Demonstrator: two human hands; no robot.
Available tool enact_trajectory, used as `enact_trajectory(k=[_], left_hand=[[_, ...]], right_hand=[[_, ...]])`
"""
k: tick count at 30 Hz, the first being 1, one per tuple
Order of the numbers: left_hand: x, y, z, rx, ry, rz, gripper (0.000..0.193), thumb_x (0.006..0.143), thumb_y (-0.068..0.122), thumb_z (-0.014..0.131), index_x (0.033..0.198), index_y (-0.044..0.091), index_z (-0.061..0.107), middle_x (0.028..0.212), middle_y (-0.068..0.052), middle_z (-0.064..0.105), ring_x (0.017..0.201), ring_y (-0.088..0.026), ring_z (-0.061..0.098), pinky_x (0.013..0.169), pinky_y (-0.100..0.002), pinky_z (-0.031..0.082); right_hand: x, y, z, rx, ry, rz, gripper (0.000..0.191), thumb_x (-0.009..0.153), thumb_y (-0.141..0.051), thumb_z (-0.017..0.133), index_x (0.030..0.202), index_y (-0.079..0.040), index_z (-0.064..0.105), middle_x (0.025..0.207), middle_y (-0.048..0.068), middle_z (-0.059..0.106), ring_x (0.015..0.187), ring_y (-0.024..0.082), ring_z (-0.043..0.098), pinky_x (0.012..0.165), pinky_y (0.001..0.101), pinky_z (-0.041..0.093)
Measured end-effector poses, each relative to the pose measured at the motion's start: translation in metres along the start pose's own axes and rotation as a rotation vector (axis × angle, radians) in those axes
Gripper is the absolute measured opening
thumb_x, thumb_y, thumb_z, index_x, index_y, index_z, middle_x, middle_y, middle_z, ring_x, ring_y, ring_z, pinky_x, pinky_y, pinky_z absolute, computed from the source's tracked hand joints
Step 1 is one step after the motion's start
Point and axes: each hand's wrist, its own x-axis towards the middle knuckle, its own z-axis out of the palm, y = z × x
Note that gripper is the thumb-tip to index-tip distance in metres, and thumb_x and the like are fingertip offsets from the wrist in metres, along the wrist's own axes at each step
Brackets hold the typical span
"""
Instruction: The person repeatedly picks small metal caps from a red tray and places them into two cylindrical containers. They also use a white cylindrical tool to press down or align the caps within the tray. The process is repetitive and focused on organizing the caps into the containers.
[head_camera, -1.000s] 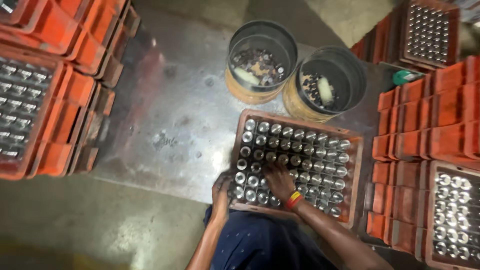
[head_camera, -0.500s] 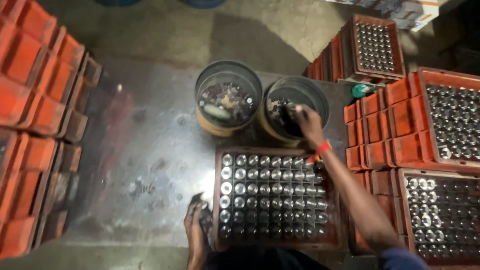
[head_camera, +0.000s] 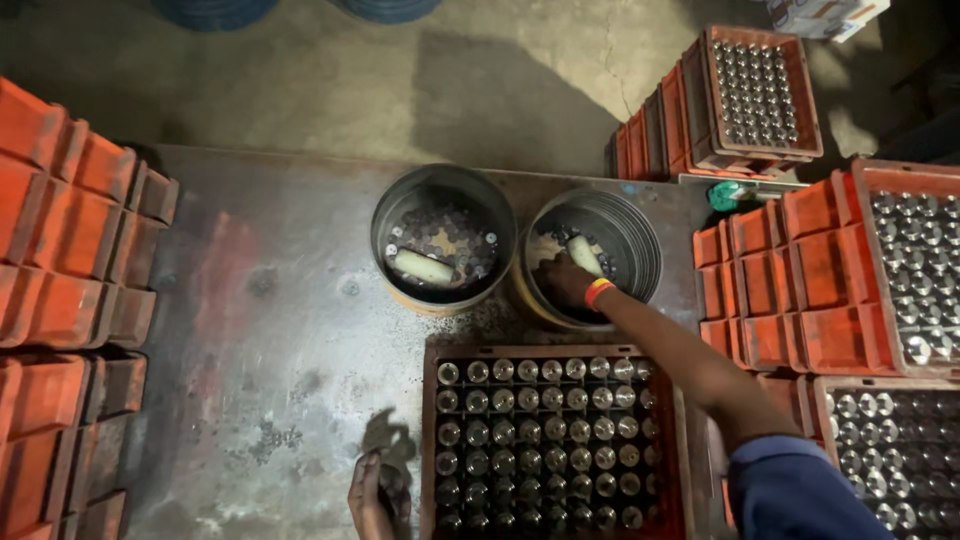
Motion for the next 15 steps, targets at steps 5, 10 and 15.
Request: enact_trajectory(k=[5, 10, 15], left_hand=[[-0.016, 0.017, 0.014, -0.019, -0.056, -0.03, 0.023, 0.095, 0.03, 0.062, 0.106, 0.009, 0.064, 0.062, -0.001, 0.049, 0.047, -0.01, 0.042, 0.039, -0.027, 0.026], [-0.034, 0.028, 0.02, -0.056, -0.062, -0.005, 0.021, 0.094, 0.03, 0.061, 0.102, 0.011, 0.065, 0.062, 0.002, 0.049, 0.048, -0.009, 0.044, 0.038, -0.027, 0.029], [-0.049, 0.026, 0.018, -0.105, -0.115, 0.008, 0.019, 0.095, 0.029, 0.061, 0.104, 0.013, 0.067, 0.074, 0.005, 0.06, 0.056, -0.006, 0.048, 0.044, -0.023, 0.033]], right_hand=[[-0.028, 0.005, 0.007, 0.401, -0.284, -0.052, 0.056, 0.075, -0.018, 0.069, 0.131, -0.013, 0.065, 0.126, 0.019, 0.068, 0.116, 0.039, 0.063, 0.099, 0.0482, 0.049], [-0.046, -0.002, 0.002, 0.417, -0.39, 0.253, 0.04, 0.087, -0.032, 0.066, 0.121, -0.012, 0.072, 0.114, 0.02, 0.074, 0.112, 0.036, 0.069, 0.101, 0.0451, 0.053], [-0.052, 0.002, -0.015, 0.421, 0.185, 0.401, 0.054, 0.075, -0.023, 0.077, 0.118, 0.007, 0.065, 0.103, 0.034, 0.066, 0.095, 0.05, 0.065, 0.08, 0.0555, 0.054]])
